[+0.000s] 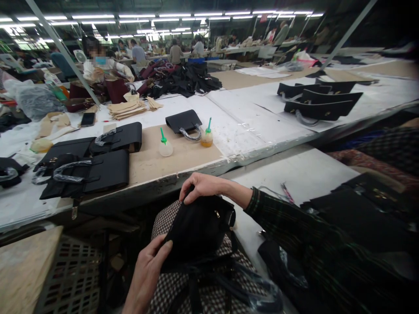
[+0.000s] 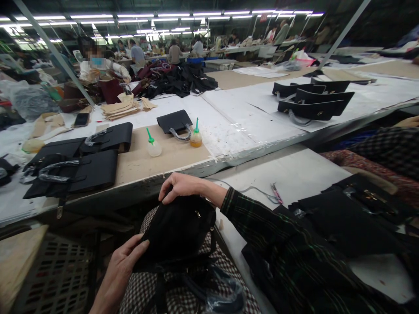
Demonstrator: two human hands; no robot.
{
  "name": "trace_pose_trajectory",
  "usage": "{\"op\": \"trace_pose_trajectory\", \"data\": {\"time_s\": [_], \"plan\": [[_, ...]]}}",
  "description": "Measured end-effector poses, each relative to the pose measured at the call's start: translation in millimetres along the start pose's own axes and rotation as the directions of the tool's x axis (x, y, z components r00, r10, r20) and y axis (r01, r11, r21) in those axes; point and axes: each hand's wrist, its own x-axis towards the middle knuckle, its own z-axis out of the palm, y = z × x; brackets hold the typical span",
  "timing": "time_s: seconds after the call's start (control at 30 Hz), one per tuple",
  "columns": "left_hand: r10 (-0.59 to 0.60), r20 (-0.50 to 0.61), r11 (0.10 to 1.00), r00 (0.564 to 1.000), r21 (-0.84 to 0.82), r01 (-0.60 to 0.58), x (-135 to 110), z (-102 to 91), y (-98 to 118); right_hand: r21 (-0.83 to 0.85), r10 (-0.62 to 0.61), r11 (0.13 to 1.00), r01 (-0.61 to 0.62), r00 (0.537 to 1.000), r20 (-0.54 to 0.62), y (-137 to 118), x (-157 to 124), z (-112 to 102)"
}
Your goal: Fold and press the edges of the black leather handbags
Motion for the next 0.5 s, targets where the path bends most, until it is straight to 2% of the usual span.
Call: {"op": "trace_pose_trajectory", "data": {"time_s": [0.07, 0.17, 0.27, 0.33, 0.4, 0.5], "plan": [[-0.018, 0.003, 0.998, 1.000, -0.061, 0.018, 0.1, 1.1, -7.4, 0.017, 0.040, 0.999, -0.041, 0.997, 0.068, 7.0, 1.5, -9.6], [-0.043, 0.007, 0.988, 0.999, -0.145, 0.043, 1.9, 4.3, -11.3, -0.024, 0.064, 0.998, -0.060, 0.970, 0.235, 7.9, 6.5, -24.4], [-0.013, 0.039, 0.992, 0.999, -0.127, 0.018, 4.9, 4.9, -9.4, -0.233, 0.088, 0.973, 0.002, 0.921, 0.378, -5.8, 14.2, -29.7], [0.012, 0.065, 0.998, 0.998, -0.055, -0.008, 6.8, 3.6, -7.3, -0.433, 0.116, 0.897, 0.091, 0.896, 0.428, -19.5, 19.8, -24.6], [0.033, 0.087, 0.998, 0.996, 0.044, -0.037, 7.8, 1.8, -5.3, -0.614, 0.146, 0.770, 0.171, 0.891, 0.430, -32.1, 24.4, -14.4], [0.051, 0.100, 0.984, 0.994, 0.163, -0.067, 7.7, 0.3, -2.5, -0.748, 0.143, 0.619, 0.239, 0.902, 0.407, -44.0, 27.5, 2.5]]}}
